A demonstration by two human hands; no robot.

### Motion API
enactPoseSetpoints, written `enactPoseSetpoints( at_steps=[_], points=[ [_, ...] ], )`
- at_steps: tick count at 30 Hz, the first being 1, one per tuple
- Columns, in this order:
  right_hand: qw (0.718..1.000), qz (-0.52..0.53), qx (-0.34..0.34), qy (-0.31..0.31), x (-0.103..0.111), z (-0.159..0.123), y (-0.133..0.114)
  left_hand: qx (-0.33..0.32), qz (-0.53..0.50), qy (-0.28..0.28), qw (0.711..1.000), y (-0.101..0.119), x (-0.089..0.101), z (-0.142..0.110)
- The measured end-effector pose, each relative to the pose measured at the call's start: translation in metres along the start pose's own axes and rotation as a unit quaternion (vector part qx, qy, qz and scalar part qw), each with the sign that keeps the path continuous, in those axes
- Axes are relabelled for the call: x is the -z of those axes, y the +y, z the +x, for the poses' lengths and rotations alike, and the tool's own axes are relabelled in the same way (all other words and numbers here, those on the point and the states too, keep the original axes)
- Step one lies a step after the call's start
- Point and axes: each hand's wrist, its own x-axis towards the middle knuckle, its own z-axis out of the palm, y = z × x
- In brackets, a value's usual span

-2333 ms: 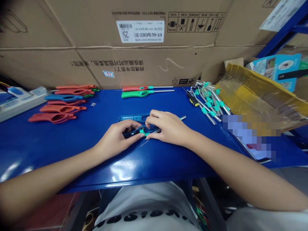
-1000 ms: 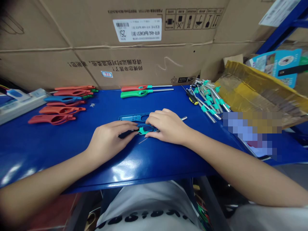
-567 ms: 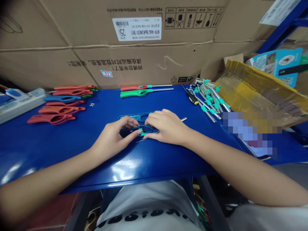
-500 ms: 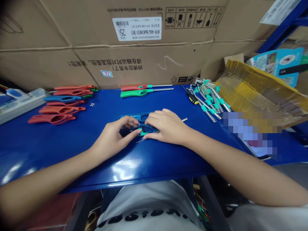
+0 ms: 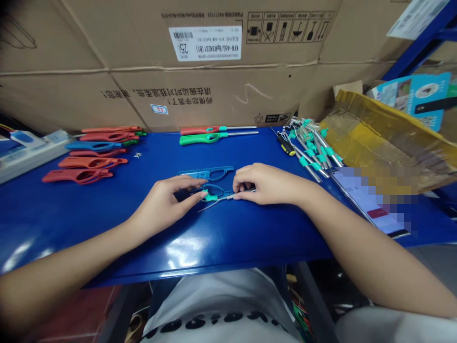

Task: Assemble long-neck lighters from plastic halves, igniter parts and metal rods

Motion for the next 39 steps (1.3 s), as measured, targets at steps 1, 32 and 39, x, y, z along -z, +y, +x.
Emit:
enactPoseSetpoints(
  at_steps=[1, 32, 39],
  points=[
    [1.000, 0.000, 0.002, 0.000, -0.0011, 0.0003, -0.0006, -0.003, -0.001, -0.002, 1.000, -0.0001, 0.0003, 0.0000],
    [0.992, -0.049, -0.071, 0.094, -0.0080, 0.0049, -0.0036, -0.056, 0.046, -0.019, 0.997, -0.0050, -0.0010, 0.0043],
    [0.995, -0.084, -0.016, 0.054, -0.0041, 0.0017, -0.0030, -0.054, 0.050, -0.019, 0.997, -0.0037, -0.0007, 0.0043]
  ],
)
